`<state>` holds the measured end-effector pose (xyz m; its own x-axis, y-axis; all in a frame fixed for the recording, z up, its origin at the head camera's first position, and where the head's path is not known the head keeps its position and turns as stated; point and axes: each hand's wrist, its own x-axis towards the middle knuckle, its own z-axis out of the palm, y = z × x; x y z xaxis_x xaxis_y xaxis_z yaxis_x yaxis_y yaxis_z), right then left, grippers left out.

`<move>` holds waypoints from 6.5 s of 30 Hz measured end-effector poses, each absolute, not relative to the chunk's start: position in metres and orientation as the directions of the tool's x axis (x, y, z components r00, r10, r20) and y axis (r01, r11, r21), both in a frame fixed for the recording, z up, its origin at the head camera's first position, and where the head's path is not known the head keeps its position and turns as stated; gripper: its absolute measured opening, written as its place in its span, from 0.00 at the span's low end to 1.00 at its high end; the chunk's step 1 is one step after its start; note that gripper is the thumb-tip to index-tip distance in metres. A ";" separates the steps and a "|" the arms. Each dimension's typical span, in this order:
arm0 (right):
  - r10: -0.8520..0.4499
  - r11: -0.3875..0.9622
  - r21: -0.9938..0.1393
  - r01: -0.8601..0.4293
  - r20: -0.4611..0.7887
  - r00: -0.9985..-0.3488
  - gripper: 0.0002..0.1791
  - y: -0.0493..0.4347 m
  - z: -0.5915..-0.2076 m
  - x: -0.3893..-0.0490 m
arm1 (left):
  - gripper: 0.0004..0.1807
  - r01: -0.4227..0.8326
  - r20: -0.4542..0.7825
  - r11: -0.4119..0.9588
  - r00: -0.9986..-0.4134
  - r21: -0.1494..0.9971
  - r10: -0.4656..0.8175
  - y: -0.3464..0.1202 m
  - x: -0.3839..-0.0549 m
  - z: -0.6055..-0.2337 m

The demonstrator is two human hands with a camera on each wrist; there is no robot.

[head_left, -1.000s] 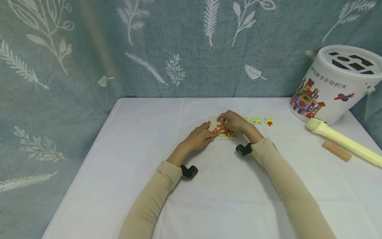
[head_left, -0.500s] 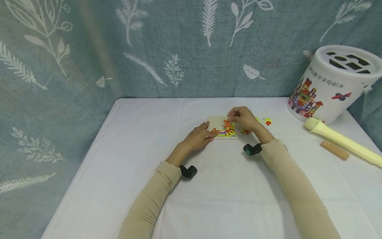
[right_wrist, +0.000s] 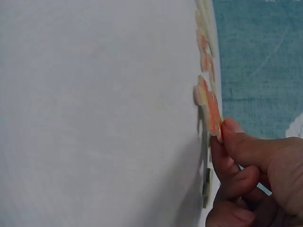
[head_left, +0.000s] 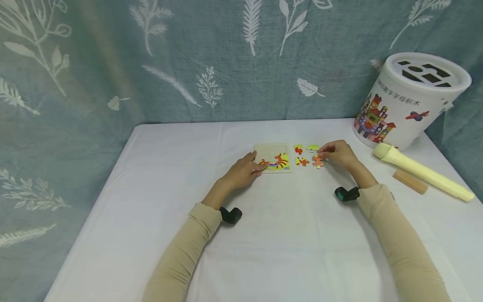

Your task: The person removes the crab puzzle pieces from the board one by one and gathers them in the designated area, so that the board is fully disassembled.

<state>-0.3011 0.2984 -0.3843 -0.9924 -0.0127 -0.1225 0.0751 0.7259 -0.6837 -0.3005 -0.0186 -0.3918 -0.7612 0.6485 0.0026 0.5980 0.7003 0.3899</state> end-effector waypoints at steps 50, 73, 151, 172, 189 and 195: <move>-0.364 0.766 -0.569 -0.299 -0.001 -0.931 0.13 0.204 -0.383 -0.321 | 0.19 0.601 0.023 0.685 -0.758 0.413 0.652 -0.023 -0.298 -0.393; -0.113 0.762 -0.646 0.029 -0.177 -0.978 0.17 0.335 -0.368 -0.296 | 0.19 0.580 0.050 0.719 -0.790 0.382 0.611 -0.024 -0.299 -0.393; -0.172 0.726 -0.684 -0.074 -0.077 -0.982 0.12 0.238 -0.373 -0.278 | 0.29 0.481 0.068 0.623 -0.821 0.617 0.567 -0.038 -0.310 -0.412; -0.499 0.716 -0.601 -0.355 -0.086 -0.862 0.15 0.177 -0.381 -0.310 | 0.29 0.497 0.077 0.607 -0.808 0.620 0.584 -0.041 -0.310 -0.410; -0.317 0.593 -0.779 -0.204 0.007 -0.948 0.08 0.220 -0.376 -0.297 | 0.30 0.507 0.071 0.604 -0.799 0.615 0.597 -0.033 -0.309 -0.413; -0.219 0.618 -0.786 0.017 -0.193 -0.957 0.13 0.282 -0.360 -0.282 | 0.30 0.477 0.063 0.612 -0.818 0.631 0.572 -0.036 -0.310 -0.410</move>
